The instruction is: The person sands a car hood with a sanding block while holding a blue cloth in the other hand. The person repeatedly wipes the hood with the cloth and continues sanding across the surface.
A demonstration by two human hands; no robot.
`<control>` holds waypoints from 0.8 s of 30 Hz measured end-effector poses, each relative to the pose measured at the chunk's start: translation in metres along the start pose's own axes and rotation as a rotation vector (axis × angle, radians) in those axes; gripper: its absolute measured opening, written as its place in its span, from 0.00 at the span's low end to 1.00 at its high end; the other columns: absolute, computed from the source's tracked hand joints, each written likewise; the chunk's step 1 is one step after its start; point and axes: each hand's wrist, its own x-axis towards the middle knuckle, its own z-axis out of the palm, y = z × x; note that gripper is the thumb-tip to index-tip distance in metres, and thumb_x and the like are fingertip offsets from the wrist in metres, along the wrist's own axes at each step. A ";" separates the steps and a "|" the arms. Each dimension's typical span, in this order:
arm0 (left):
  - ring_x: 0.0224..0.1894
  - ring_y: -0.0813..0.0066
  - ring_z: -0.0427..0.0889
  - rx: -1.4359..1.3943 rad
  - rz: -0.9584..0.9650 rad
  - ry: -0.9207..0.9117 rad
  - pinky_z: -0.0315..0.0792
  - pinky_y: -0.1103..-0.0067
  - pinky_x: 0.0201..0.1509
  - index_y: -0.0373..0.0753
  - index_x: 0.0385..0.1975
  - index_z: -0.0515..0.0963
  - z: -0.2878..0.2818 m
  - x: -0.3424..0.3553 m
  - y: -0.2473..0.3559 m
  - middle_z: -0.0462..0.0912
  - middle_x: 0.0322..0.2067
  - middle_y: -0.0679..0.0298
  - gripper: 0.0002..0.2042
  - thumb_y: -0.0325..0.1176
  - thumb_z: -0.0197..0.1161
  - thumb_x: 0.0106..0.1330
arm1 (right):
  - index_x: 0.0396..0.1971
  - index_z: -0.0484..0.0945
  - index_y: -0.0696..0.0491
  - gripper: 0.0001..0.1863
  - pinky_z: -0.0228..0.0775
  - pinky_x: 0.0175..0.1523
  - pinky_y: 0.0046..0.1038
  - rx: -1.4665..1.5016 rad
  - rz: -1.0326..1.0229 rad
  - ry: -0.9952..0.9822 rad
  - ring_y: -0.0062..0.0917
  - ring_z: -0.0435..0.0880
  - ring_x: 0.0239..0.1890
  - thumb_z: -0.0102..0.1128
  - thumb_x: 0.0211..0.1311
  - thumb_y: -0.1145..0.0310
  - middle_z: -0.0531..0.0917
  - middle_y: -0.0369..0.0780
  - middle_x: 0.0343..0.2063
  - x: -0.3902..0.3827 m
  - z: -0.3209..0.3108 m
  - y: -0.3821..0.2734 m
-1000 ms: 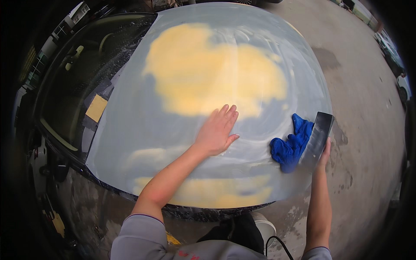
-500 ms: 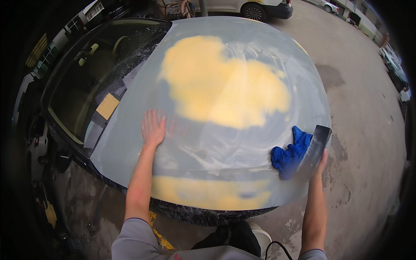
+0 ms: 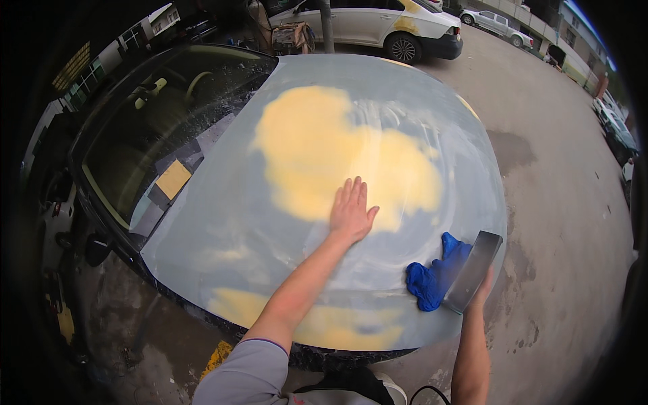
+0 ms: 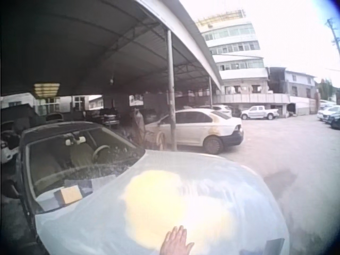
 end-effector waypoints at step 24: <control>0.92 0.59 0.45 0.086 -0.828 0.056 0.41 0.60 0.93 0.39 0.88 0.54 -0.078 0.065 -0.352 0.51 0.90 0.59 0.40 0.62 0.42 0.87 | 0.59 0.84 0.52 0.29 0.82 0.51 0.28 -0.070 -0.047 -0.042 0.24 0.88 0.45 0.47 0.88 0.41 0.90 0.35 0.46 -0.009 0.006 -0.011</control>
